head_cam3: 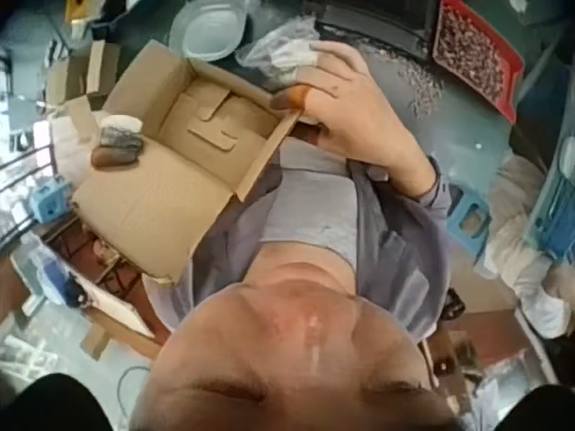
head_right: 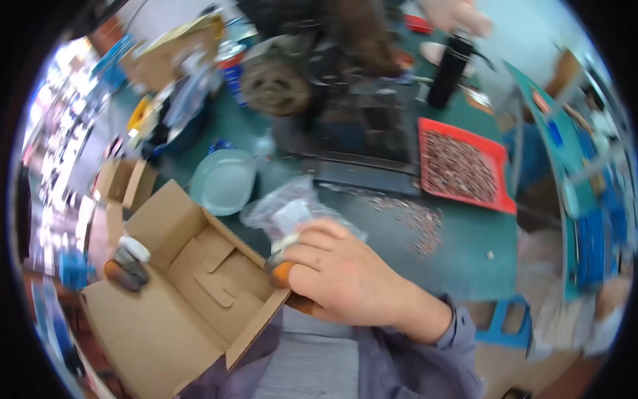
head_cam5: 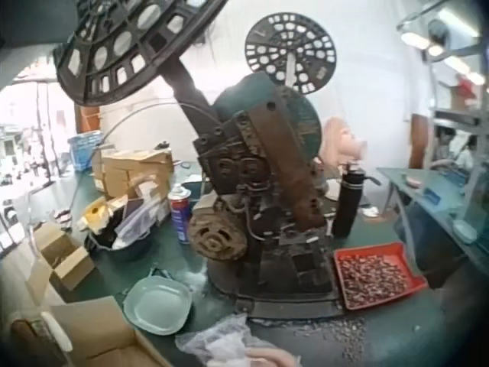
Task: The person unboxes and unwraps packages of small metal components, empties them into trays and containers, and sorts through the parts on the workbench by hand.
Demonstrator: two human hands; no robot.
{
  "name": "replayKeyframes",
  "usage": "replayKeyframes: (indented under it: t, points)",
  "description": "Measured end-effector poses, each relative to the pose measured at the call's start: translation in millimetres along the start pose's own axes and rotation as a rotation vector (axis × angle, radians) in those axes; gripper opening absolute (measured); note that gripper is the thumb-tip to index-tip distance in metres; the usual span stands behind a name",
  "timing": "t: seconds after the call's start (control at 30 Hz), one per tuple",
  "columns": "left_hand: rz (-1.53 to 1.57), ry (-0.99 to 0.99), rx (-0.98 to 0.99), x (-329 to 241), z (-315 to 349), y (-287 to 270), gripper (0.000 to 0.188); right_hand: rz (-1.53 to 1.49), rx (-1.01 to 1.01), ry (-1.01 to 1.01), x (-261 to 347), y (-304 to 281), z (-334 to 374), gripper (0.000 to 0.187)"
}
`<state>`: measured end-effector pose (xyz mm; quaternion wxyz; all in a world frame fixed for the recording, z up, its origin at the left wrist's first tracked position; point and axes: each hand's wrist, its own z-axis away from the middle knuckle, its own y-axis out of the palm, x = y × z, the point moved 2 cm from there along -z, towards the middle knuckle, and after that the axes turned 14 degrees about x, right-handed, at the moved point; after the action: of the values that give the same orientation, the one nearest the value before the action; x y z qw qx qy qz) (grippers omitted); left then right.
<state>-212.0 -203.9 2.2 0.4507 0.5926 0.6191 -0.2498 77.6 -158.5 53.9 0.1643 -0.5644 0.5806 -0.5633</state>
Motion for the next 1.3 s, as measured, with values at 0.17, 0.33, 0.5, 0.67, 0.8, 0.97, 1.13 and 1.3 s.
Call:
replayKeyframes:
  t: [0.17, 0.33, 0.5, 0.67, 0.8, 0.97, 1.13, 1.3]
  points:
    - [0.260, -0.174, 0.106, 34.9, -24.2, 23.4, 0.034, -0.076, -0.124, -0.014, 7.1, -24.1, 46.6, 0.016]
    - [0.427, -0.362, 0.097, 52.6, -27.5, 52.3, 0.041, -0.080, -0.263, 0.098, 28.6, -37.0, 101.1, 0.013]
    - [-0.506, -0.028, 1.015, 9.8, -50.8, 132.7, 0.042, 0.283, -0.878, 0.614, 36.9, -17.6, 188.2, 0.043]
    - [-0.817, -0.004, 1.094, 32.2, -26.5, 135.7, 0.040, 0.330, -0.995, 1.046, 9.2, -4.7, 209.1, 0.026]
    - [-0.922, 0.086, 0.897, 36.2, -23.8, 127.2, 0.043, 0.349, -0.740, 1.074, -8.5, -2.4, 201.5, 0.019]
    - [-0.833, 0.053, 0.522, 36.1, 3.0, 90.9, 0.035, 0.469, -0.748, 0.888, 4.9, -1.1, 178.8, 0.029]
    - [-0.473, -0.742, 0.951, 47.3, 61.9, 70.0, 0.019, 0.078, -0.326, 0.433, -4.2, 9.6, 99.6, 0.033]
    - [-0.165, -1.043, 0.986, 59.5, 61.7, 86.3, 0.030, -0.113, -0.167, 0.337, -65.1, 24.9, -31.0, 0.030]
